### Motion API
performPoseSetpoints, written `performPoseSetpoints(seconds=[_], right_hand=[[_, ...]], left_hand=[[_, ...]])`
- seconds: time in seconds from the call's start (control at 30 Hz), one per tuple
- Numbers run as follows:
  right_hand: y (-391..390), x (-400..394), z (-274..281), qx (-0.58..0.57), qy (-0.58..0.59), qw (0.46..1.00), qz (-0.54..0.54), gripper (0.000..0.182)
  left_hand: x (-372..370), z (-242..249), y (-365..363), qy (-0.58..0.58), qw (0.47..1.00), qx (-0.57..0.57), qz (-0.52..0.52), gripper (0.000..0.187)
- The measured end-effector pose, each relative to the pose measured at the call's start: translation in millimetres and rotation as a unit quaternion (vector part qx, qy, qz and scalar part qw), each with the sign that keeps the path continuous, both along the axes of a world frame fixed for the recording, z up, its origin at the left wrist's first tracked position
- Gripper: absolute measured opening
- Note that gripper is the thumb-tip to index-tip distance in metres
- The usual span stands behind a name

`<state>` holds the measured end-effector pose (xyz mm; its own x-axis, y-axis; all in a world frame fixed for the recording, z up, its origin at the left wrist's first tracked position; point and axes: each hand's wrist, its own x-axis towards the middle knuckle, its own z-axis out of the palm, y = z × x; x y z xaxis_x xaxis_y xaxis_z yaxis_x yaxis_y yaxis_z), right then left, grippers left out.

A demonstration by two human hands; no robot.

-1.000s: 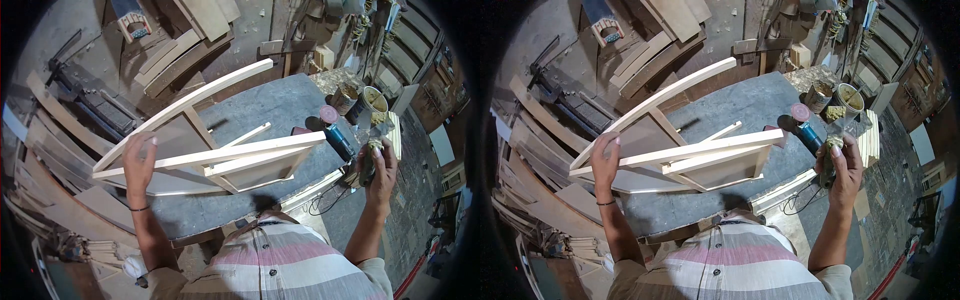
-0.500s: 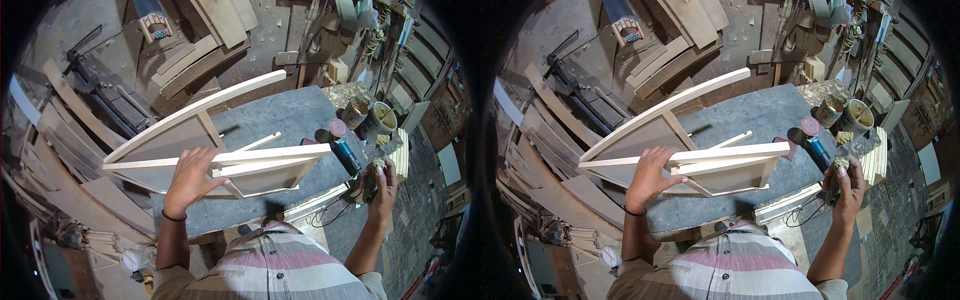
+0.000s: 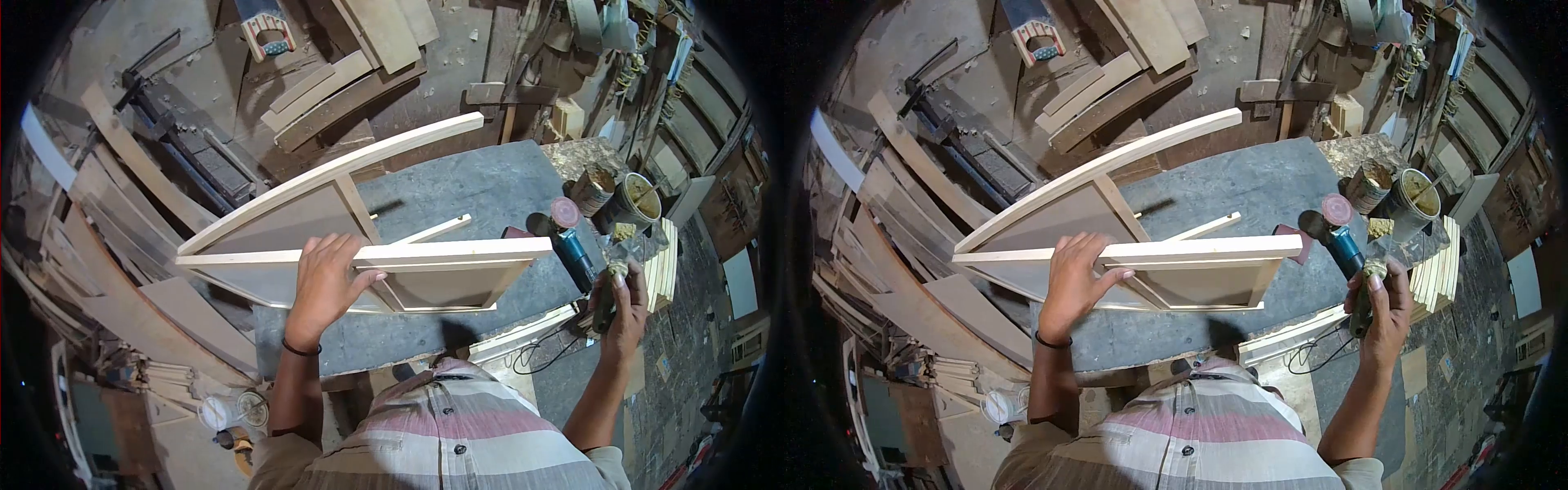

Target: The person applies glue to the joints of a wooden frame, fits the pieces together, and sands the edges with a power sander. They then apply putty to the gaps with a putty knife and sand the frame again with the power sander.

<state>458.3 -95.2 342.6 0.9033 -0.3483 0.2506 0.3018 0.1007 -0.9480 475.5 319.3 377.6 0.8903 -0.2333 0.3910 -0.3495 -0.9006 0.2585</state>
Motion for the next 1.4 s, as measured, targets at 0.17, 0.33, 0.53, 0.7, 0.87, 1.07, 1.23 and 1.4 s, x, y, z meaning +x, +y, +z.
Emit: performPoseSetpoints(seconds=[0.17, 0.33, 0.53, 0.7, 0.87, 1.07, 1.23, 1.4], right_hand=[[1, 6, -4, -0.001, -0.004, 1.0, 0.023, 0.033], [5, 8, -4, -0.02, -0.007, 0.999, 0.025, 0.032], [5, 9, -2, -0.016, -0.013, 0.999, 0.05, 0.032], [3, 8, -4, -0.012, -0.009, 0.999, 0.052, 0.032], [3, 5, -2, -0.015, -0.014, 0.998, 0.055, 0.032], [1, 3, 2, -0.004, -0.012, 0.998, 0.069, 0.032], [2, -1, 7, 0.003, -0.014, 0.997, 0.074, 0.028], [-1, -2, 5, 0.006, -0.026, 0.997, 0.076, 0.027]], left_hand=[[-1, 2, 0, -0.002, 0.999, -0.033, -0.007, 0.043], [1, 2, 0, 0.014, 0.999, -0.037, -0.007, 0.042], [1, -1, -2, 0.003, 0.999, -0.032, 0.008, 0.042], [1, 0, -4, -0.012, 0.999, -0.031, 0.007, 0.041], [2, -5, -1, -0.014, 1.0, -0.025, 0.011, 0.042], [2, -5, -3, -0.013, 1.0, -0.015, 0.008, 0.043], [0, -4, -6, -0.013, 1.0, -0.014, 0.024, 0.042], [-1, -4, -7, -0.013, 0.999, -0.012, 0.031, 0.042]])
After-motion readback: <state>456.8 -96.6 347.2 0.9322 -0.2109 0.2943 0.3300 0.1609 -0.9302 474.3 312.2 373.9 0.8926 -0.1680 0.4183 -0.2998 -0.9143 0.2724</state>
